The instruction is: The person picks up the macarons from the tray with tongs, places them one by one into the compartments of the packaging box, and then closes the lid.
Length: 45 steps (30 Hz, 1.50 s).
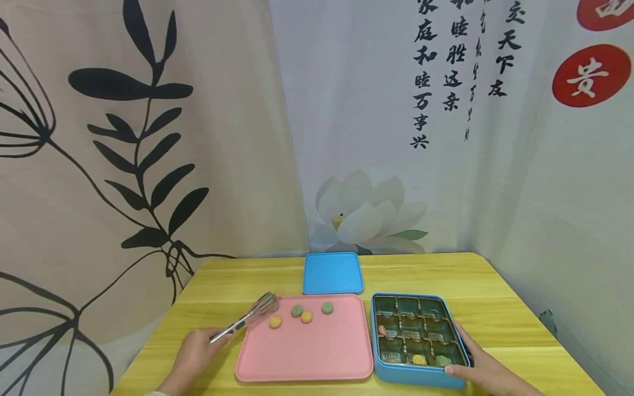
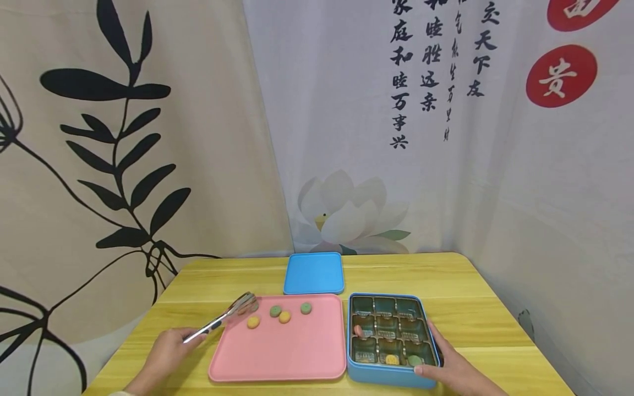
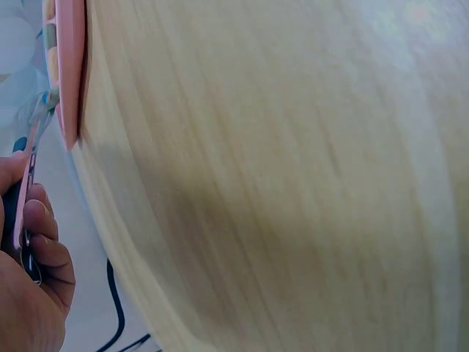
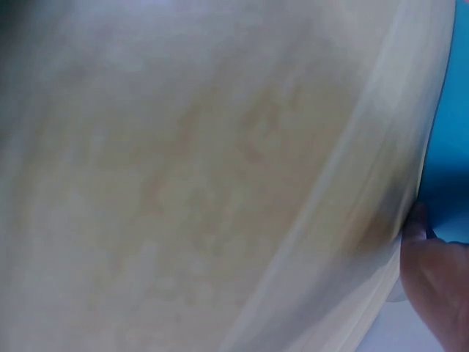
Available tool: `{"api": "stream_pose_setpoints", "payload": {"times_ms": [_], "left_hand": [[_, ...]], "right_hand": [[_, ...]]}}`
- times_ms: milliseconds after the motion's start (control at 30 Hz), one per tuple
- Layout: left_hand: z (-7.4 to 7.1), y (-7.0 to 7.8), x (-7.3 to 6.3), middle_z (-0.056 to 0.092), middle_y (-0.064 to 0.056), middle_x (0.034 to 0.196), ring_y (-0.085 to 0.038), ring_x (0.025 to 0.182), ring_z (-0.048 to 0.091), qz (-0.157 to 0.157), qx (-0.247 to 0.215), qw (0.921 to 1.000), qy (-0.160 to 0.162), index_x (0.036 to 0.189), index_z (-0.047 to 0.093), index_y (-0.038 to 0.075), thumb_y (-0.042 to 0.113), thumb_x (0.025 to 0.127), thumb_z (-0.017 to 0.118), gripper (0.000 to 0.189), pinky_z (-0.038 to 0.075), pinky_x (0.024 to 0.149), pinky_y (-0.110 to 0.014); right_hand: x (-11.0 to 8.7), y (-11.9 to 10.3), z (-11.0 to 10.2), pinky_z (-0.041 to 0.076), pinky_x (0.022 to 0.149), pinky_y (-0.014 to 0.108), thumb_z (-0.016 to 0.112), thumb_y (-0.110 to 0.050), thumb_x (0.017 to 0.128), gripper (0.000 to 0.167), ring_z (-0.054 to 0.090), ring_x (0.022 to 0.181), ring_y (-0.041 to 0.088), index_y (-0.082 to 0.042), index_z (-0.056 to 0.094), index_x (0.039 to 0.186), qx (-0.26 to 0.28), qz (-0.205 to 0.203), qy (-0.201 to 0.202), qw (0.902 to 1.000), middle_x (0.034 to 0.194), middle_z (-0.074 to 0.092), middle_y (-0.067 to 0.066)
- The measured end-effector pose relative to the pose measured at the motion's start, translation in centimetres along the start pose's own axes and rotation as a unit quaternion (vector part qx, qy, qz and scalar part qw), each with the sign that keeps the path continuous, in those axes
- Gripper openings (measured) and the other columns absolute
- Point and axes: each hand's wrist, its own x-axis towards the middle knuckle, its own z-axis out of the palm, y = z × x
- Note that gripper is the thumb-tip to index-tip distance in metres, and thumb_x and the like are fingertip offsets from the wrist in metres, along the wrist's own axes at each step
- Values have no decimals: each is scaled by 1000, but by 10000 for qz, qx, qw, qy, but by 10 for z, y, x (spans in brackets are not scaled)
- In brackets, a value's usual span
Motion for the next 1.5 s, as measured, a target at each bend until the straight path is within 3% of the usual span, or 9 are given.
{"api": "stream_pose_setpoints", "payload": {"times_ms": [533,767,900,1067,1300,1500], "left_hand": [[3,2,-1,60,3,69,-14,56,42,78,23,10000,-31,96,77,4,20,87,76,18,35,50,-27],[1,4,-2,70,0,79,-13,67,53,180,-115,9997,102,96,78,6,20,87,77,16,45,59,-28],[3,5,-1,69,0,77,-12,64,52,188,-203,9995,117,96,78,7,18,87,77,15,43,56,-26],[5,13,-1,70,1,76,-10,60,50,283,-302,9991,94,96,78,8,21,87,77,15,42,54,-25],[10,28,4,62,0,66,-11,55,43,98,-596,9982,-28,97,78,7,23,88,76,19,37,49,-24],[17,41,10,68,2,72,-10,56,48,159,-881,9960,-32,95,78,6,21,86,78,18,40,50,-23]], "right_hand": [[1,0,1,32,95,73,60,-32,100,99,25,131,65,-6,-19,154,-66,28,39,10000,154,-8,39],[2,-1,1,31,95,73,60,-32,100,99,21,132,65,-7,-19,155,-45,45,38,10000,154,-9,38],[2,0,0,30,95,74,60,-33,100,99,19,133,65,-8,-19,155,-80,70,56,9999,154,-9,38],[2,0,1,31,95,74,60,-32,100,100,21,132,66,-7,-19,154,-26,108,56,9999,154,-8,39],[1,0,1,32,95,72,60,-32,100,100,25,131,65,-8,-19,155,48,115,68,9999,154,-7,39],[1,0,0,32,95,72,60,-32,100,100,24,132,65,-8,-20,155,38,91,55,9999,154,-8,39]]}}
